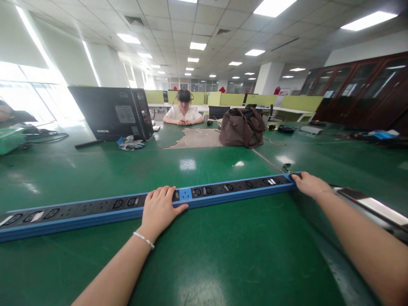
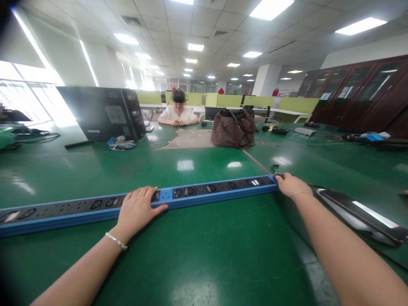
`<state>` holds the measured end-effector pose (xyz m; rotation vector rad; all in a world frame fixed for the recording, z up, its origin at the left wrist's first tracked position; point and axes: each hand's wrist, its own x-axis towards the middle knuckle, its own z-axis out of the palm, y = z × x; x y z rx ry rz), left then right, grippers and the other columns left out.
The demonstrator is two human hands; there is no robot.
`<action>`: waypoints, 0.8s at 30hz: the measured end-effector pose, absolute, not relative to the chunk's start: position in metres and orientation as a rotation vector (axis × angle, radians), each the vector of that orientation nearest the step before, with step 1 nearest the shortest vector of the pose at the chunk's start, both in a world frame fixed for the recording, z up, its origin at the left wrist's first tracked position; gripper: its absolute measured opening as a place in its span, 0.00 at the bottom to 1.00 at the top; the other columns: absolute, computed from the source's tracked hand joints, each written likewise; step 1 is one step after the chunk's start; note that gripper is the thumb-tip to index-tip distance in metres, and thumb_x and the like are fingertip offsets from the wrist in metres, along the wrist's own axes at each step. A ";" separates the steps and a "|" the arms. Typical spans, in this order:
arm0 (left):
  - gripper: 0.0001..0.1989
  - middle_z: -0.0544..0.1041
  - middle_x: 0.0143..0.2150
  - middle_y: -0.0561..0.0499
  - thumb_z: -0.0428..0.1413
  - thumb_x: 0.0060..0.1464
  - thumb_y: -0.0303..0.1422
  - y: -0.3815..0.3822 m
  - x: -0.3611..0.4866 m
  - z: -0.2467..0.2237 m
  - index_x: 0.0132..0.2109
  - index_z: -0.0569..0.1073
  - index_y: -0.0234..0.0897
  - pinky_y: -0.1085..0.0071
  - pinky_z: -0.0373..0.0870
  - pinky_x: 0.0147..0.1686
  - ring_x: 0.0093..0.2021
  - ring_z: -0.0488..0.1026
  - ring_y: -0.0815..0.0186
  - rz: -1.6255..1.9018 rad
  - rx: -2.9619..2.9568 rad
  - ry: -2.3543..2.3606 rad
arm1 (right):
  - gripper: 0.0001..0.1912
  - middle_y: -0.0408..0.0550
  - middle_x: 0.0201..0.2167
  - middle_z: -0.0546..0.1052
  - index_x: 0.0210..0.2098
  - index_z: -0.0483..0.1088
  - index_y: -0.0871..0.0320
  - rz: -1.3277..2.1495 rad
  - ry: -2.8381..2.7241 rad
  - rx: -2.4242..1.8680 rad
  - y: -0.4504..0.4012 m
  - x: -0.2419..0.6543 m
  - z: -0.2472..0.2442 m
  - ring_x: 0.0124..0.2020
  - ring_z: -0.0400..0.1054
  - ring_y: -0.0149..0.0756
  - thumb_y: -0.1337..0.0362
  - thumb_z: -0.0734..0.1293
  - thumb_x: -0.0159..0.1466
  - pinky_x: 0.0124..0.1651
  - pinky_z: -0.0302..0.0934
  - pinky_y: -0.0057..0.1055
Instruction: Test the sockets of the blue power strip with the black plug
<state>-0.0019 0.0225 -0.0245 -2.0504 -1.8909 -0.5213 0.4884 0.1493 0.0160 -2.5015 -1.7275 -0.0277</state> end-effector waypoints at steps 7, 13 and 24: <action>0.30 0.71 0.49 0.44 0.50 0.48 0.52 0.023 -0.002 -0.025 0.51 0.66 0.36 0.58 0.56 0.50 0.51 0.64 0.55 -0.526 -2.053 -1.875 | 0.29 0.68 0.50 0.66 0.49 0.65 0.69 0.015 -1.764 -2.559 0.154 0.489 0.018 0.49 0.61 0.48 0.52 0.48 0.63 0.44 0.52 0.35; 0.30 0.71 0.49 0.43 0.50 0.48 0.52 0.022 -0.002 -0.024 0.51 0.66 0.36 0.58 0.56 0.50 0.51 0.64 0.55 -0.516 -2.055 -1.880 | 0.28 0.66 0.51 0.67 0.49 0.66 0.66 0.071 -1.719 -2.597 0.150 0.482 0.024 0.47 0.64 0.46 0.51 0.49 0.63 0.41 0.53 0.34; 0.29 0.71 0.49 0.44 0.51 0.48 0.52 0.022 -0.002 -0.023 0.51 0.66 0.37 0.59 0.56 0.51 0.51 0.64 0.55 -0.530 -2.054 -1.888 | 0.29 0.63 0.48 0.69 0.47 0.66 0.63 0.033 -1.726 -2.699 0.148 0.477 0.030 0.46 0.64 0.49 0.49 0.47 0.63 0.42 0.55 0.38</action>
